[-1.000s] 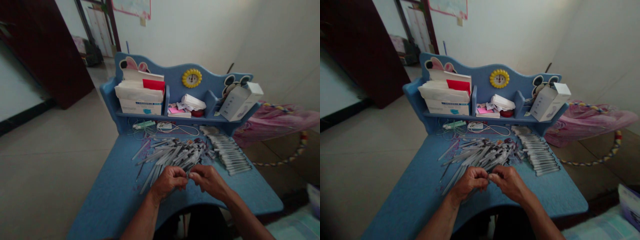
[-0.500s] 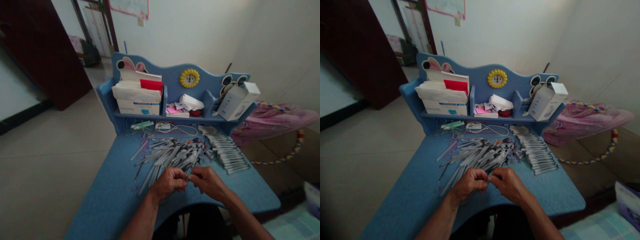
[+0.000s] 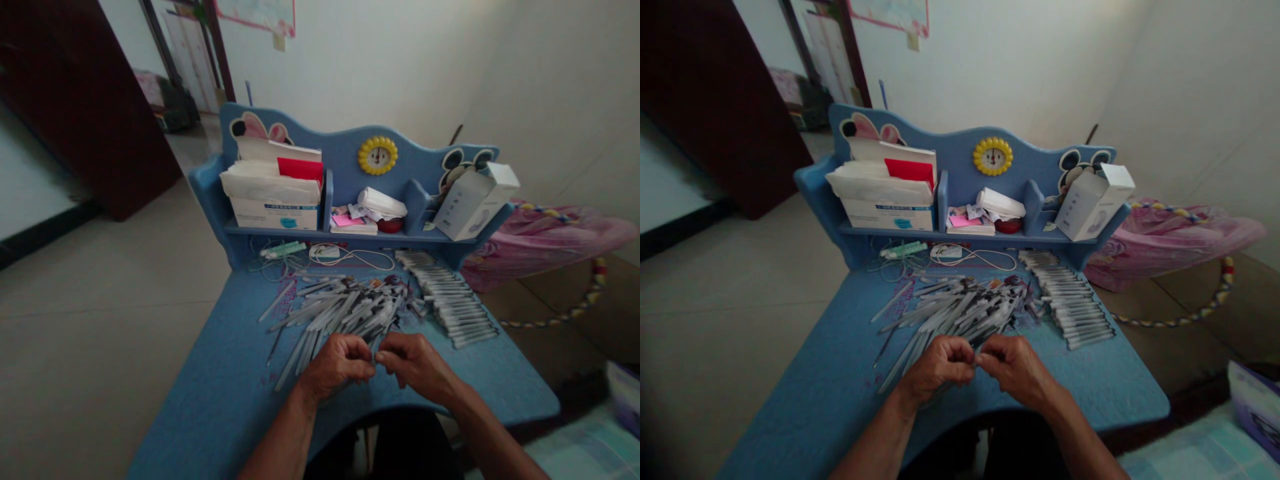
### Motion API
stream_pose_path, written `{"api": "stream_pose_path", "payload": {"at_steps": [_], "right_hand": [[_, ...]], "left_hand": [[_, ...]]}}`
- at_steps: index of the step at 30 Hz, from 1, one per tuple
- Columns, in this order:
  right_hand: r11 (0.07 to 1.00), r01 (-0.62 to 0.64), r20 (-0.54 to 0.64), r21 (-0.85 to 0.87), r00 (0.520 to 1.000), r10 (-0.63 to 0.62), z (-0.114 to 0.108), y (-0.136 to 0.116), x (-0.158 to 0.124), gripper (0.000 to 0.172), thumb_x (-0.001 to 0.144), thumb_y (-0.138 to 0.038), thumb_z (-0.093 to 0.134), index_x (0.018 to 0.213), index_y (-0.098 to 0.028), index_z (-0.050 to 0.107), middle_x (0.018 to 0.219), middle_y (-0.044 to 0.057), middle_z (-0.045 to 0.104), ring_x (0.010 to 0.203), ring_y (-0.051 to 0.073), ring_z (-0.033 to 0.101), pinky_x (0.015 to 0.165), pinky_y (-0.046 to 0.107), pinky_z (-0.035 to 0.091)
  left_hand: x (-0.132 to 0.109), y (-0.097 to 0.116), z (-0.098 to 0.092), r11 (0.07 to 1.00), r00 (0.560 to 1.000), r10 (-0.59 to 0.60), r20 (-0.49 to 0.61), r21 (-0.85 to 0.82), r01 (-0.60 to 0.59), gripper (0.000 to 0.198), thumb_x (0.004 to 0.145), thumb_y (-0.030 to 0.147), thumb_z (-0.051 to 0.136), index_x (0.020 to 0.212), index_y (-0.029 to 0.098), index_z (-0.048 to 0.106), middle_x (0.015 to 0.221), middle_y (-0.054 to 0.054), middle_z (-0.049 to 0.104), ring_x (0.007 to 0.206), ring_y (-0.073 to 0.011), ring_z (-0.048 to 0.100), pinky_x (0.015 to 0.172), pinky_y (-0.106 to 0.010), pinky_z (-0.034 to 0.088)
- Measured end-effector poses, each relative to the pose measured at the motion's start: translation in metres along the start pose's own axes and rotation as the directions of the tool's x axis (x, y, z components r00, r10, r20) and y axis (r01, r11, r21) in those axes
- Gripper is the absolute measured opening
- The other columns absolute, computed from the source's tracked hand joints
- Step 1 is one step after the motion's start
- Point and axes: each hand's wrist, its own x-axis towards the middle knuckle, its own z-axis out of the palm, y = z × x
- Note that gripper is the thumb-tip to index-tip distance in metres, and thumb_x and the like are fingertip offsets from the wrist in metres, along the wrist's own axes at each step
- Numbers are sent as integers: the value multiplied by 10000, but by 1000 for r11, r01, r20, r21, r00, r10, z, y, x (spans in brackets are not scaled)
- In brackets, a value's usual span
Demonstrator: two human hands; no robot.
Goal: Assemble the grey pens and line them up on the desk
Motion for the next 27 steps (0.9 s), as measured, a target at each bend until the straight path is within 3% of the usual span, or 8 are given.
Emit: {"api": "stream_pose_path", "payload": {"at_steps": [6,12,17,22,27], "right_hand": [[999,-36,-52,-29,998,35,6,4,3,332,823,-353,497,547,-168,506,466,-42,477,385,62,459,352,159,305],[988,-154,-93,25,983,156,10,5,7,346,819,-381,472,546,-168,485,445,-38,511,322,61,451,305,156,298],[980,-172,-83,105,980,180,8,10,9,390,823,-426,460,534,-165,486,421,-43,510,282,59,442,280,151,302],[979,-165,-90,122,980,177,7,13,9,407,819,-438,463,518,-165,481,412,-47,502,270,53,431,274,150,297],[972,-209,-89,111,972,219,11,14,10,419,820,-434,455,494,-171,467,381,-44,494,253,58,423,265,154,268]], "left_hand": [[1,-2,-1,999,1000,11,-6,34,-11,144,540,154,720,631,129,612,533,35,550,482,-73,450,472,-203,322],[1,1,1,994,999,43,-12,103,-41,160,549,177,732,643,129,612,541,47,504,515,-73,415,489,-204,299],[-1,6,3,992,1000,9,29,127,-12,104,632,202,659,699,122,650,575,18,565,528,-91,474,517,-212,347],[-2,7,2,985,996,-9,87,171,-6,192,725,272,579,637,115,643,587,-24,615,511,-97,503,504,-213,356],[0,2,2,990,1000,-28,13,138,26,77,636,205,638,651,130,628,533,20,587,488,-89,489,500,-207,360]]}}
